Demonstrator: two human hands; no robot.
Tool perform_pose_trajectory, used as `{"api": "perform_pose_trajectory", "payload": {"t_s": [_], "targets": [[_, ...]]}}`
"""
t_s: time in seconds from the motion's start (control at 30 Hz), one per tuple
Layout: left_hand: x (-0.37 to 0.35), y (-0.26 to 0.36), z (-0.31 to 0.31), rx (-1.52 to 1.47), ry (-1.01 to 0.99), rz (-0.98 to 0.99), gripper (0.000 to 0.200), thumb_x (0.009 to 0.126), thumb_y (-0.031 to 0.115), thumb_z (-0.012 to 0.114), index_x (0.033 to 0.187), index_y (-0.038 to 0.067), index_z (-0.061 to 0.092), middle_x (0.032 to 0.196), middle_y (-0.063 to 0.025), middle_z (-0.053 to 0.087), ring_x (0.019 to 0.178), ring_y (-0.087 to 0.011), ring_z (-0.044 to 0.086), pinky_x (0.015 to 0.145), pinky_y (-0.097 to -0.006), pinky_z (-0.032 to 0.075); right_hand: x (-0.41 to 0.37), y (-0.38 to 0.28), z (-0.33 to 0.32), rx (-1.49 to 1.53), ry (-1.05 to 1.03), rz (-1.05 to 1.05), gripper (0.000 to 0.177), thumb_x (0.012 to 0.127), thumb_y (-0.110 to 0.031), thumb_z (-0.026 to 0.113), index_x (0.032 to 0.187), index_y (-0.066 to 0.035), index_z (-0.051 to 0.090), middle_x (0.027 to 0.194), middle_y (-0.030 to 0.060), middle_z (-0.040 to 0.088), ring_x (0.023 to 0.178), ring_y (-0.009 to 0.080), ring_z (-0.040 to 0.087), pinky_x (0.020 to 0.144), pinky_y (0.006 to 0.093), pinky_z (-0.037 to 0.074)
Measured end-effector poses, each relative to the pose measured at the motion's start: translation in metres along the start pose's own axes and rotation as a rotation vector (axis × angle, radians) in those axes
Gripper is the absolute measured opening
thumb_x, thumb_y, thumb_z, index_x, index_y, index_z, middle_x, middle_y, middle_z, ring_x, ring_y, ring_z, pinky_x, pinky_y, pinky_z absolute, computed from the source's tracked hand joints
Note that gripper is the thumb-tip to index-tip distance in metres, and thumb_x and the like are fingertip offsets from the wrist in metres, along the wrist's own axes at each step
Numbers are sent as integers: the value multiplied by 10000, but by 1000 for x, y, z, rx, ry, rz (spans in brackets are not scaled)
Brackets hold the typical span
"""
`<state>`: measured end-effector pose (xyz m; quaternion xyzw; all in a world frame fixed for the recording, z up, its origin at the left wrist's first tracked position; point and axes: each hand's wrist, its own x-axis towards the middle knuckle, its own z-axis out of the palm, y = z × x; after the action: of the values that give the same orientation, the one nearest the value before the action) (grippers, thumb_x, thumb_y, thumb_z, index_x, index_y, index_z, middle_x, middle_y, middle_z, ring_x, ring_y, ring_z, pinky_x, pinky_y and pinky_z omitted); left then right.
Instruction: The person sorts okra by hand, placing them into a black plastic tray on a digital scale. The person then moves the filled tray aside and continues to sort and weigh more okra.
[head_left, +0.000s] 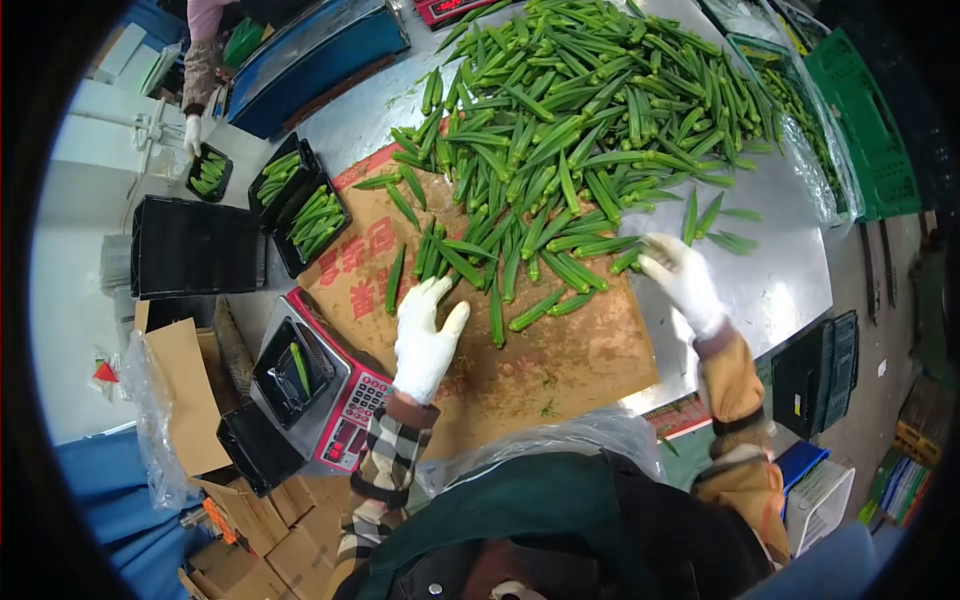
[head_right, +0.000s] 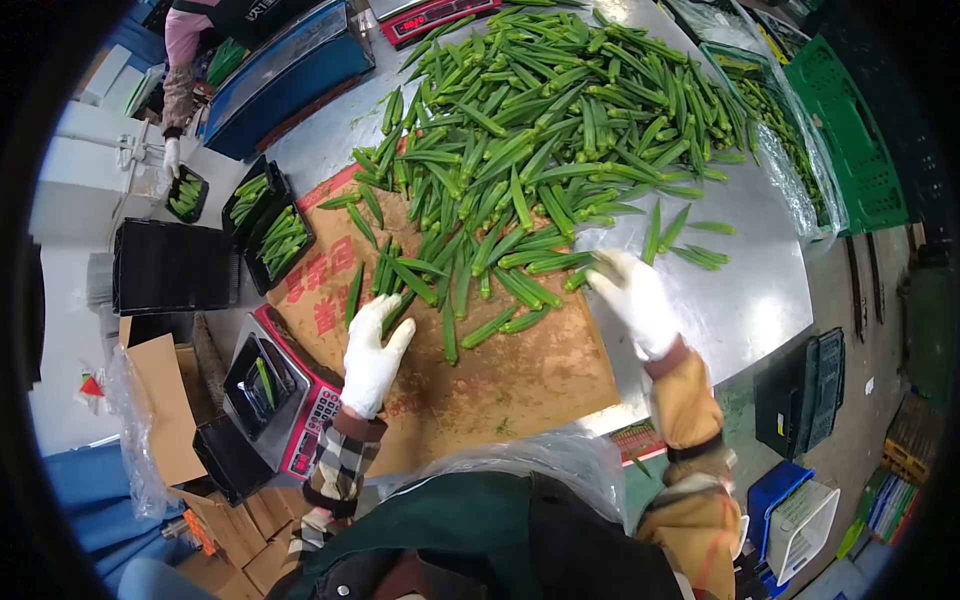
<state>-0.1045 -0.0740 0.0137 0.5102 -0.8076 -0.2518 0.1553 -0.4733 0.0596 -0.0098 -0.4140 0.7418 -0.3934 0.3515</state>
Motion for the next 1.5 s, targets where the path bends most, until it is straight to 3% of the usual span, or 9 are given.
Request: {"api": "perform_pose_trajectory", "payload": {"t_s": [0.2,0.37,0.5,0.67,0.9,1.03,1.13,1.33,1.5], "targets": [[86,0,37,167,23,306,614,861,255,754,1399,47,544,1357,-175,594,1316,-384,494,1119,-442,396,118,-15,119,-578,165,-98,427,867,-271,745,1223,-62,637,1074,173,692,971,372,680,847,451,542],[78,4,71,445,-167,280,777,848,368,732,1551,311,407,1547,-241,390,1410,-484,358,1157,-704,171,93,-14,135,-469,59,-173,278,841,-189,739,1099,-106,675,941,182,699,899,397,678,824,487,540],[21,8,55,444,-303,449,796,777,293,797,1506,340,480,1573,-229,358,1403,-477,358,1150,-694,217,22,-16,133,-317,-112,-96,152,868,-116,654,1008,-121,711,1034,166,685,976,363,642,806,424,517],[-57,13,54,372,-314,352,844,804,345,782,1557,329,402,1629,-233,256,1458,-496,277,1167,-667,207,-50,4,133,-653,-143,-547,316,853,-125,673,1163,-144,728,1384,45,647,1307,339,523,1089,486,386],[-120,12,50,376,-429,312,763,855,359,735,1538,210,430,1617,-190,310,1481,-479,254,1175,-632,229,-137,24,59,-415,-60,-313,360,837,-81,721,1195,-120,718,1286,89,696,1248,340,582,1056,442,454],[-127,0,32,215,-123,282,545,872,190,707,1384,63,570,1391,-183,579,1305,-393,504,1077,-503,407,-193,50,-20,-737,-642,158,336,823,-155,744,1157,-129,740,979,147,747,914,333,721,837,431,567],[-121,-21,35,-58,95,-79,287,914,106,690,1183,6,682,1036,-156,705,970,-335,657,910,-398,522,-187,46,-14,-594,-425,203,352,858,-201,753,1172,-49,715,979,199,741,913,343,732,830,419,575],[-70,-35,75,-389,12,-410,493,917,224,728,1346,28,587,1064,-162,694,1019,-284,664,880,-396,535,-86,46,99,187,187,15,470,895,-273,765,1249,12,650,1055,204,740,990,316,730,857,370,563],[-58,-20,80,3,-4,-294,489,846,170,733,1299,43,598,1106,-167,621,989,-338,622,872,-430,514,-26,18,126,-253,111,96,572,833,-276,803,1307,-12,622,848,106,710,829,292,695,758,383,541]]}}
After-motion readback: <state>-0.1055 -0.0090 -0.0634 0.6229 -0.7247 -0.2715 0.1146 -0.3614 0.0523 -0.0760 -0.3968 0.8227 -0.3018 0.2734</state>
